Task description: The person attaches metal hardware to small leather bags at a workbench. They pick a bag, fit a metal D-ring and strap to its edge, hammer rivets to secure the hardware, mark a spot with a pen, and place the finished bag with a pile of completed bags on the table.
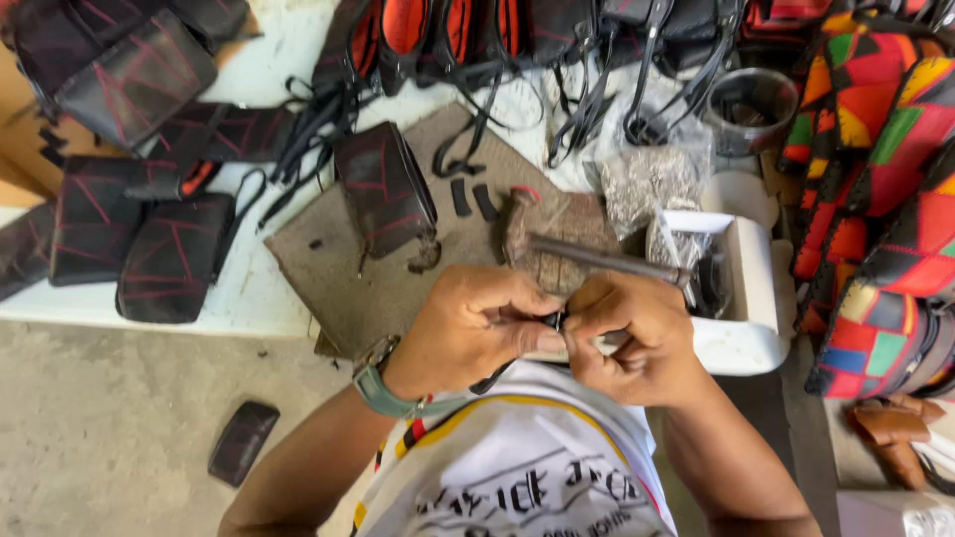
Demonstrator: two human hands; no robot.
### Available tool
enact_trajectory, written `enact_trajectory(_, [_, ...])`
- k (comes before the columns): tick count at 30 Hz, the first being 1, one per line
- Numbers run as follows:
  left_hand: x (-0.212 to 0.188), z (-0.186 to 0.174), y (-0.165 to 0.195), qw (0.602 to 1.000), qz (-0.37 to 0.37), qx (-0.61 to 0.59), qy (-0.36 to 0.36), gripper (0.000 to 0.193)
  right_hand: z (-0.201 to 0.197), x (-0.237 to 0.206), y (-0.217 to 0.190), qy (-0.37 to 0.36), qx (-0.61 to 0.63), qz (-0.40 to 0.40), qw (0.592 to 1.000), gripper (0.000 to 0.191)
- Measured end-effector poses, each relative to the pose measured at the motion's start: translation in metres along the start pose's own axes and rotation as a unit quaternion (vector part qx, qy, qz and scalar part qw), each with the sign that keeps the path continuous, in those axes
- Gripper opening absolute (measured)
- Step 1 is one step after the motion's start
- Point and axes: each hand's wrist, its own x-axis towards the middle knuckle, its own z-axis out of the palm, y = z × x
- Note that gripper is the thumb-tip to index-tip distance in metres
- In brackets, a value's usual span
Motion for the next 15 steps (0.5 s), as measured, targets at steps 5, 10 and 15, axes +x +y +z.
enact_trajectory(5, [0.004, -0.011, 0.007, 0.974, 0.185, 0.131, 0.014, 0.025, -0.027, 0.003, -0.006, -0.053, -0.076, 0.029, 0.995, 0.029])
enact_trajectory(10, [0.000, -0.004, 0.004, 0.989, 0.147, 0.007, 0.015, 0.024, -0.012, -0.014, 0.001, 0.036, -0.007, 0.007, 0.999, 0.022])
enact_trajectory(15, [-0.002, 0.002, -0.001, 0.991, 0.109, -0.073, 0.010, 0.025, 0.005, -0.019, -0.002, 0.086, -0.015, 0.000, 0.996, 0.019])
